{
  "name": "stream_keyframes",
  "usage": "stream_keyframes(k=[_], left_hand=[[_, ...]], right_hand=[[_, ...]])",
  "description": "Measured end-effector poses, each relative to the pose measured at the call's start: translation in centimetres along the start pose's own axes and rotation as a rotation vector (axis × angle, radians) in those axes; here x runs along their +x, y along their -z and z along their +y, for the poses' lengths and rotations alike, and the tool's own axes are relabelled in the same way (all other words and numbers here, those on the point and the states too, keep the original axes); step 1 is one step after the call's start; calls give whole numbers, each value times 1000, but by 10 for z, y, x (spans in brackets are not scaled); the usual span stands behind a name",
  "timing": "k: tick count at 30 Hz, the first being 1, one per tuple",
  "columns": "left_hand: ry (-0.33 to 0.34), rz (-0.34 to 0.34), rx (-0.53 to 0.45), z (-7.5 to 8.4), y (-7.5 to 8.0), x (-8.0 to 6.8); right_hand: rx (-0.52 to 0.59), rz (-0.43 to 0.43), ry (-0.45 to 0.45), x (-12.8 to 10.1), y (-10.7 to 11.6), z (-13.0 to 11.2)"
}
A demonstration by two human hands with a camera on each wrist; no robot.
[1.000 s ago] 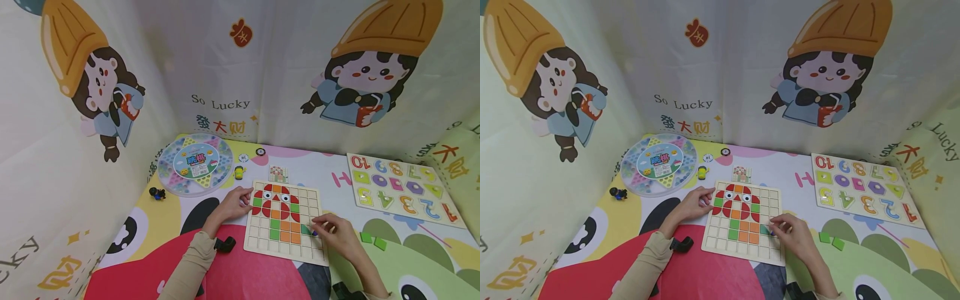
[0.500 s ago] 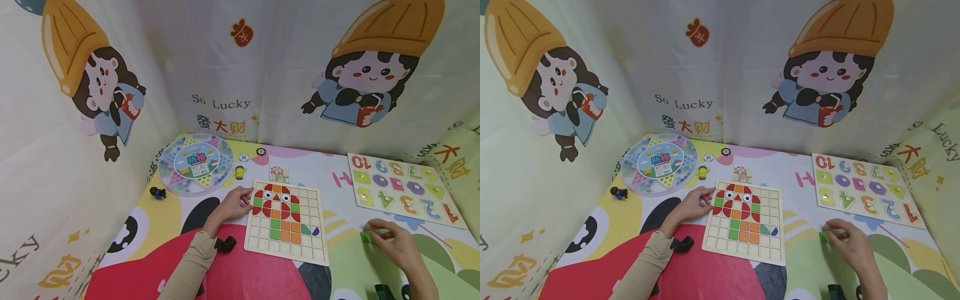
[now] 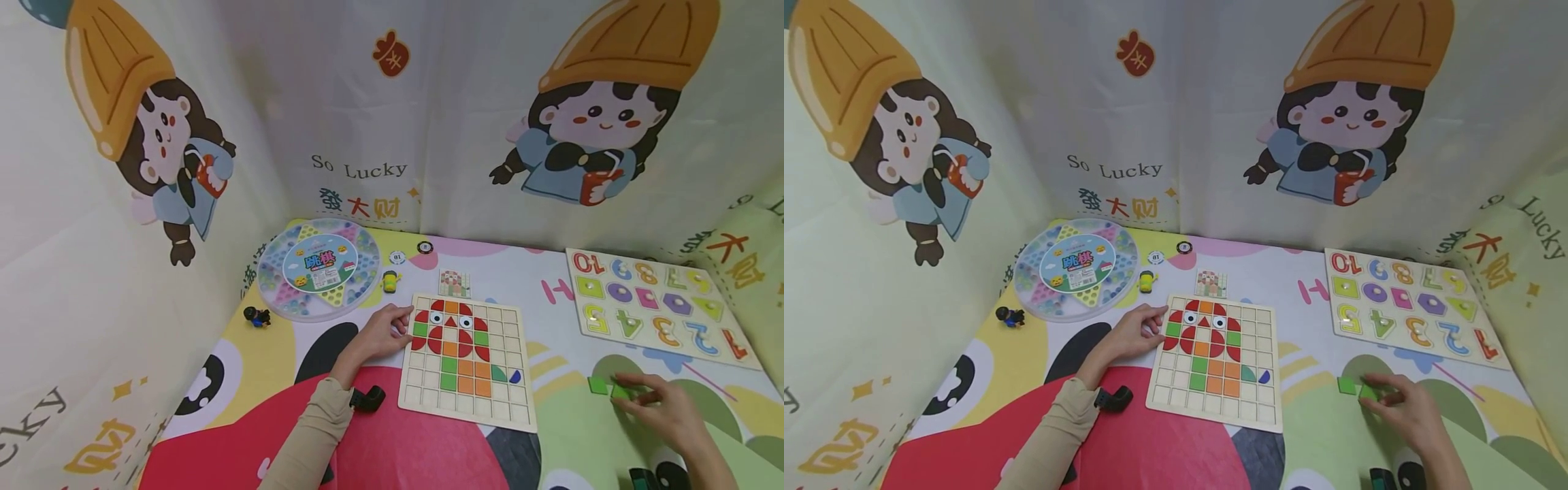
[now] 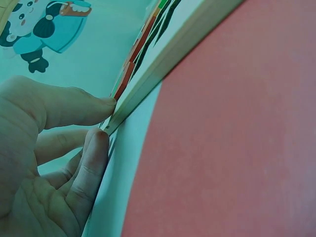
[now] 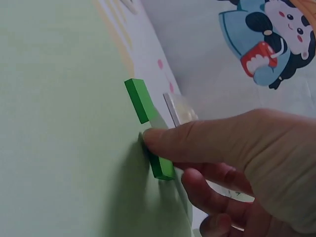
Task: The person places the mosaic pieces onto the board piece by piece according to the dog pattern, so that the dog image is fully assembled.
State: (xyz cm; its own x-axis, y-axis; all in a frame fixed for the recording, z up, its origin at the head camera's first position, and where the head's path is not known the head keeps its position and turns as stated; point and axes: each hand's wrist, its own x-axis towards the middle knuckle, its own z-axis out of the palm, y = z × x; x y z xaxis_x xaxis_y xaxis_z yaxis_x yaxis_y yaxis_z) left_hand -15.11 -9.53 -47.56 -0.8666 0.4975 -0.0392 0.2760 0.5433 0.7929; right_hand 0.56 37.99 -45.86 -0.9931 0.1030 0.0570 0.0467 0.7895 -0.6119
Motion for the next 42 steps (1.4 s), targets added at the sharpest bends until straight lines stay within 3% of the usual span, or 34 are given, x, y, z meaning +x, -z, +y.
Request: stream_keyframes(k=[9, 23, 32, 37, 42], left_hand=[[1, 0, -7, 1, 1, 0], [-39, 17, 6, 2, 0, -1], [-26, 7, 4, 2, 1, -1], [-28, 5, 1, 2, 1, -1], [-30, 6, -1, 3, 1, -1]], right_hand=[[-99, -20, -50, 3, 3, 0], [-59, 9, 15, 0, 6, -4], [118, 61, 109, 14, -24, -52], [192, 3, 222, 26, -48, -84], [217, -60, 231, 34, -68, -112]])
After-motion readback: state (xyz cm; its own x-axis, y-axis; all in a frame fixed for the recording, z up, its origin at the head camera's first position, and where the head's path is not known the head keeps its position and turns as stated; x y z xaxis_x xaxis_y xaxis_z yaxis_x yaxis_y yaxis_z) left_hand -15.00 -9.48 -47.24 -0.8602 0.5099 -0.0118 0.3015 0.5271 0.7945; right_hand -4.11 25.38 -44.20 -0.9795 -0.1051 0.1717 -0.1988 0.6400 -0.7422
